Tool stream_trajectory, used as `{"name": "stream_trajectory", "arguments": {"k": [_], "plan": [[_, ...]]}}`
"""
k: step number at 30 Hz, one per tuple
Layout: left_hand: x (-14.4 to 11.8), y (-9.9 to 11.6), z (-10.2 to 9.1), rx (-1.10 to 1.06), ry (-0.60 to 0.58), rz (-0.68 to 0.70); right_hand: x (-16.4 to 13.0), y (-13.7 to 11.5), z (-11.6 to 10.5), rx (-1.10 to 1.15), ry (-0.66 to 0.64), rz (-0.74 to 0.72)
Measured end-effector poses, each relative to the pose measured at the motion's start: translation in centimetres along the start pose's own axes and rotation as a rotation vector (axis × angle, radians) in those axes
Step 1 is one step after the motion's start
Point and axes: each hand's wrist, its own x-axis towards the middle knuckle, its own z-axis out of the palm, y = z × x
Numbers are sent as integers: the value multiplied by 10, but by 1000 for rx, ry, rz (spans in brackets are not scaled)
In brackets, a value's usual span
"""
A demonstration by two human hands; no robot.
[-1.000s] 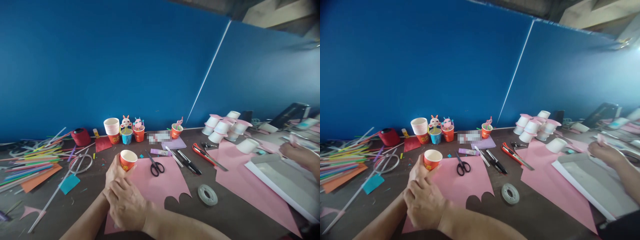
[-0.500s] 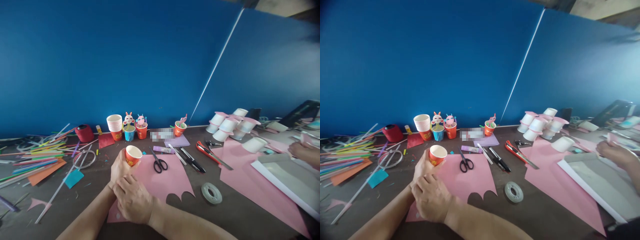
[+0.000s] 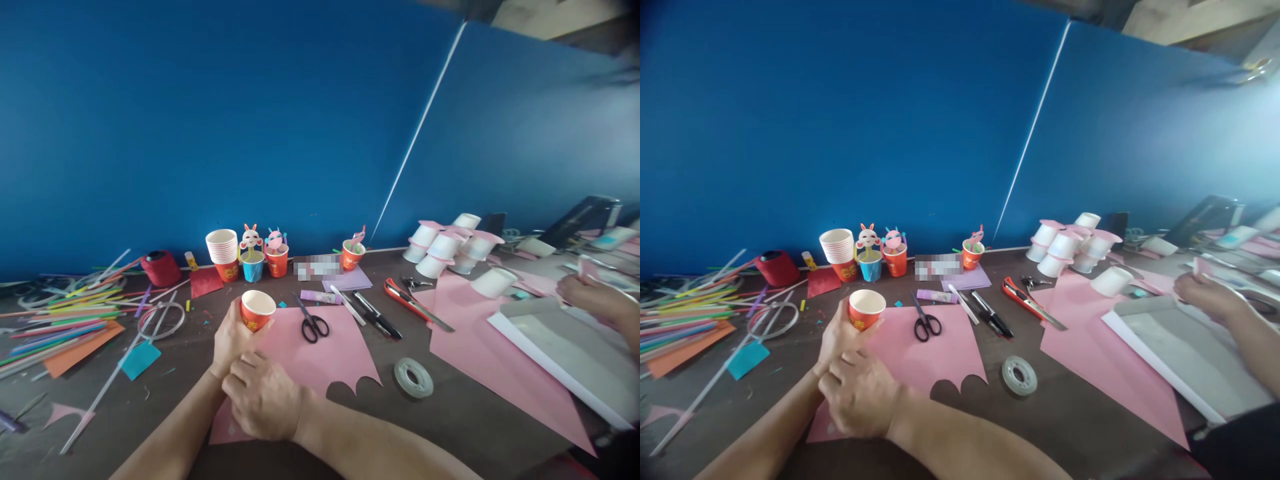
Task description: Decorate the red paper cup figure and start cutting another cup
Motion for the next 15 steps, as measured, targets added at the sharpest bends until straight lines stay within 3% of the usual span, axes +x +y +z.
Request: {"name": "stream_trajectory", "arguments": {"k": [3,7,11,15], "plan": [[3,-3,3,41,-15,-23,-4,14,-10,41,69,39],[4,-8,6,4,-15,-22,-1,40,-46,6,142,241],[5,-11,7,-116,43,-27,-11,68,-75,-104,-1,571],[9,-18,9,-544,32,-75,-37,94,-70,-191,-116,857]]}}
